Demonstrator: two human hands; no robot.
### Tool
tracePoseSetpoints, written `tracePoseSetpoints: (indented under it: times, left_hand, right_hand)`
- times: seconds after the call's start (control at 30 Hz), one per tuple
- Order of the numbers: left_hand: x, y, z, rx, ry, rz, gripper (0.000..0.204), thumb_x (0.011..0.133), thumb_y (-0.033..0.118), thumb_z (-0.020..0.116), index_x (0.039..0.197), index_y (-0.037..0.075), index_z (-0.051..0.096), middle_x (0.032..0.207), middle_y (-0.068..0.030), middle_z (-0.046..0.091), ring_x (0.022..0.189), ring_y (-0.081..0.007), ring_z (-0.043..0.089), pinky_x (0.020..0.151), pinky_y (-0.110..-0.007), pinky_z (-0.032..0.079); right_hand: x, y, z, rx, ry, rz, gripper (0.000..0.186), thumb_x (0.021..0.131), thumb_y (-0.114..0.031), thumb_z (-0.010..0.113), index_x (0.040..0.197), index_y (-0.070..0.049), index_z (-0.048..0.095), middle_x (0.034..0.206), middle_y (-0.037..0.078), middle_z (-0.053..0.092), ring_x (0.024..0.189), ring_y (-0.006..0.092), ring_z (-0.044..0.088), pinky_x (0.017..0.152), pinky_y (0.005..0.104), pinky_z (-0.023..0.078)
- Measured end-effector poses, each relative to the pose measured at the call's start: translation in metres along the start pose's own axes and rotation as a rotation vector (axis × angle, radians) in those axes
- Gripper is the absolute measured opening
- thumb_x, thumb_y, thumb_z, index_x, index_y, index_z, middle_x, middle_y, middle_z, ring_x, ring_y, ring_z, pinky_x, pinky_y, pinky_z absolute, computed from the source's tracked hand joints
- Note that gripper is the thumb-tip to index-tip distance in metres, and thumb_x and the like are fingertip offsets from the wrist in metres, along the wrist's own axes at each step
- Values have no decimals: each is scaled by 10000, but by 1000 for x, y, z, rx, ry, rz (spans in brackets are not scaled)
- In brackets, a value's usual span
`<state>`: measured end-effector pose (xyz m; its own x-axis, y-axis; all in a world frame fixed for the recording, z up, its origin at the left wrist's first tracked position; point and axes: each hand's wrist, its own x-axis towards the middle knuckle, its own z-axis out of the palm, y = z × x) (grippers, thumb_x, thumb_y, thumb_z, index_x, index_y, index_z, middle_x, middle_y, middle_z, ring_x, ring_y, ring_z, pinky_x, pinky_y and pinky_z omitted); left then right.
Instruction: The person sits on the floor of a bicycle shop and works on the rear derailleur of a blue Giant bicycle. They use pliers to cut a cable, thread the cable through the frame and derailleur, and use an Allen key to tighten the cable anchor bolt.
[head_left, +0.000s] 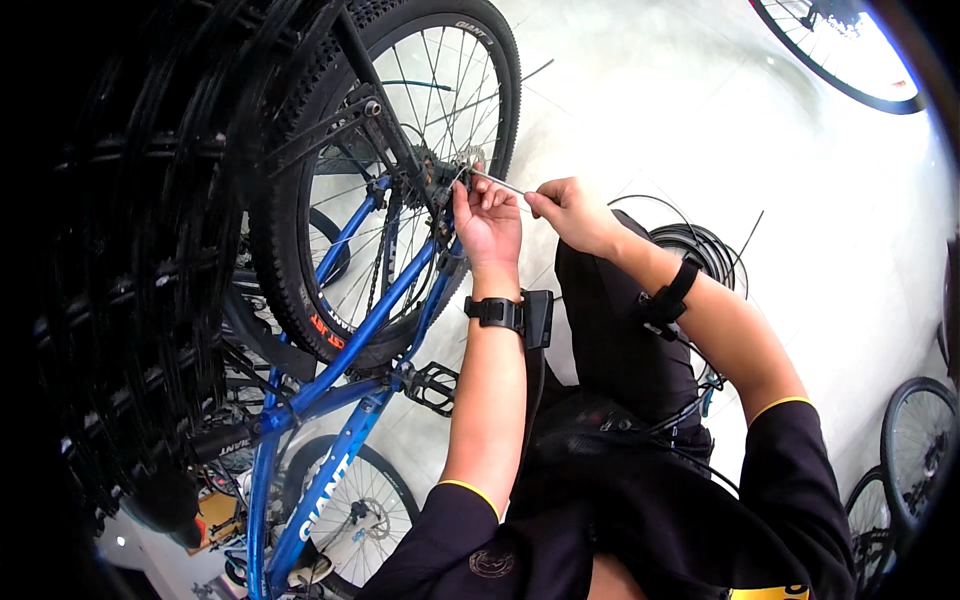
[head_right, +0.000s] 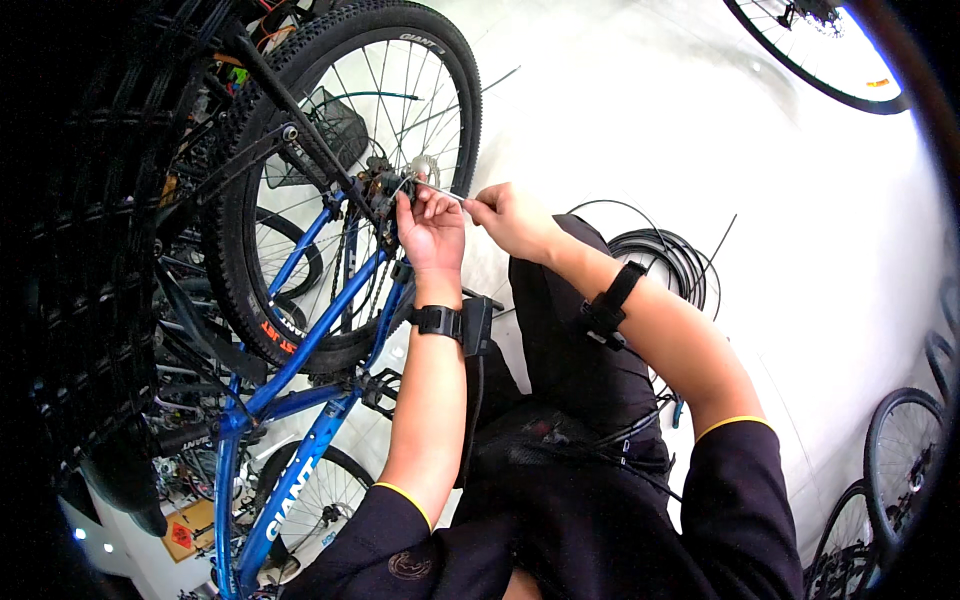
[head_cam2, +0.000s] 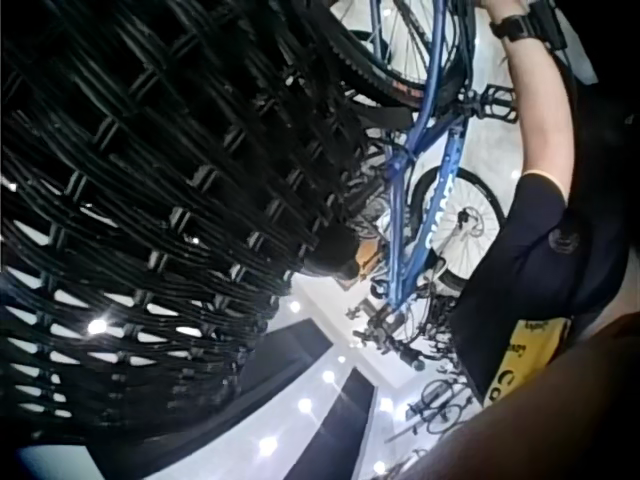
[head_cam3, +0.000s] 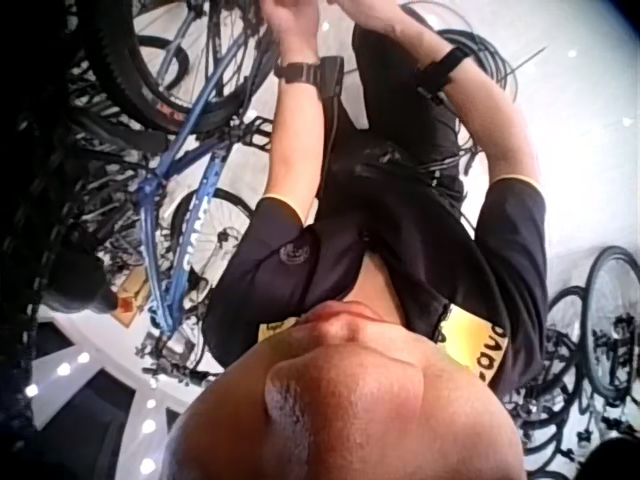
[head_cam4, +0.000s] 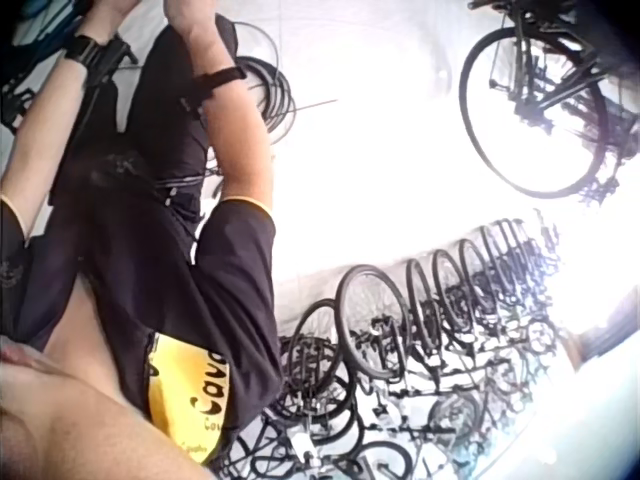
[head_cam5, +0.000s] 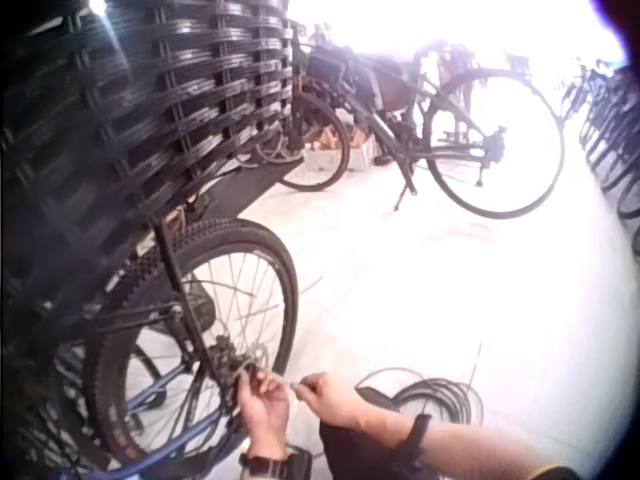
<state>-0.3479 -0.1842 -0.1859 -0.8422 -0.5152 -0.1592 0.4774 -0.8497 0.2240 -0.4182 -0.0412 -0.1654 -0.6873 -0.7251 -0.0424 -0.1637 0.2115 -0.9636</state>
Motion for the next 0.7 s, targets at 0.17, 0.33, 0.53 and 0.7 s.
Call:
tracePoseSetpoints:
  times: [0.17,0.33,0.53,0.7]
  left_hand:
    - [-8,-5,13,167,141,-41,435,935,330,594,1113,-65,555,764,-27,534,626,-84,460,632,-218,405]
    - [-22,-17,21,657,168,-62,227,969,217,559,993,-5,600,753,-8,553,638,-76,508,600,-213,464]
    - [-36,-53,15,706,189,-67,172,970,154,539,996,-8,590,814,-39,588,698,-113,566,675,-248,513]
    - [-57,-70,1,-37,193,-256,213,1002,151,450,1038,-23,568,893,-73,607,795,-140,587,759,-266,515]
  right_hand:
    - [7,7,-7,311,-167,251,376,933,-319,554,754,-8,666,583,6,493,571,134,440,565,315,414]
    - [3,-17,-29,-215,-133,6,347,884,-308,599,842,26,686,849,207,687,773,313,671,695,419,503]
    - [-23,28,-40,534,170,447,322,901,-252,631,1042,37,613,894,183,678,706,181,627,630,330,510]
    - [-21,-27,-38,640,286,83,186,954,-162,552,982,10,618,860,70,671,675,87,561,613,238,471]
